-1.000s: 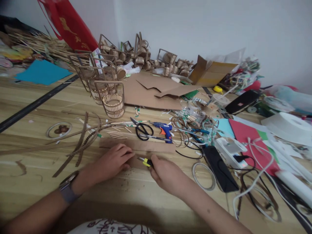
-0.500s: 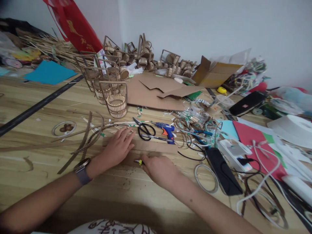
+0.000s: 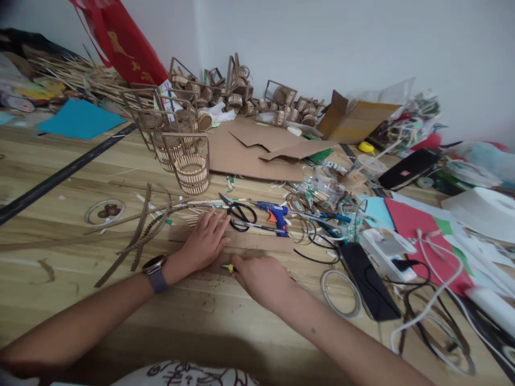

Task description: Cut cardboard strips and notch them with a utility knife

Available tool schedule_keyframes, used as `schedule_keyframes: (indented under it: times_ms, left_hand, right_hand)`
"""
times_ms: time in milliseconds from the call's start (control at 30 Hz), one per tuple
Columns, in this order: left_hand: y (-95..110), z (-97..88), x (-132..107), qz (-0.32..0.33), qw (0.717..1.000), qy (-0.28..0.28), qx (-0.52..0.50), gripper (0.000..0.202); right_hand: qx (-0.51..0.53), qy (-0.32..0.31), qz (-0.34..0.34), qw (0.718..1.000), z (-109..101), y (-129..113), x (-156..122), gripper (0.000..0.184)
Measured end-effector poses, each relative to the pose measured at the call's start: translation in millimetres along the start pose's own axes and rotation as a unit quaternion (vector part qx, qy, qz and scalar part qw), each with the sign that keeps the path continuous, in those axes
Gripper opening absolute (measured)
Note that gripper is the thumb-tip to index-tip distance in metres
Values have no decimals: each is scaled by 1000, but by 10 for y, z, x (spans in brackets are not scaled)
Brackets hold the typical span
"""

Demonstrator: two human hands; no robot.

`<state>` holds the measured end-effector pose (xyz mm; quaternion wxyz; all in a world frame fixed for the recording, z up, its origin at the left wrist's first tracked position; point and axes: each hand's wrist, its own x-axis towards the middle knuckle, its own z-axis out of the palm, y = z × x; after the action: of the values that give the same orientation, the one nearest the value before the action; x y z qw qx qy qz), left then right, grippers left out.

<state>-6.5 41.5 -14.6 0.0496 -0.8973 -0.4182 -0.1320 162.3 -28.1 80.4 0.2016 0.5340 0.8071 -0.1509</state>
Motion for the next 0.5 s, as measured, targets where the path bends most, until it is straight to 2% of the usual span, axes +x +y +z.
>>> schedule_keyframes:
  times_ms: [267,500]
  left_hand:
    - [6,-3,-1,3,1000,-4,10,54]
    - [18,-5,-1,0,1000,-2,12,53]
  right_hand:
    - [-10,-5,-7,1000,-18,-11,18,25]
    - [-54,56,-33,996,90,8,67,20]
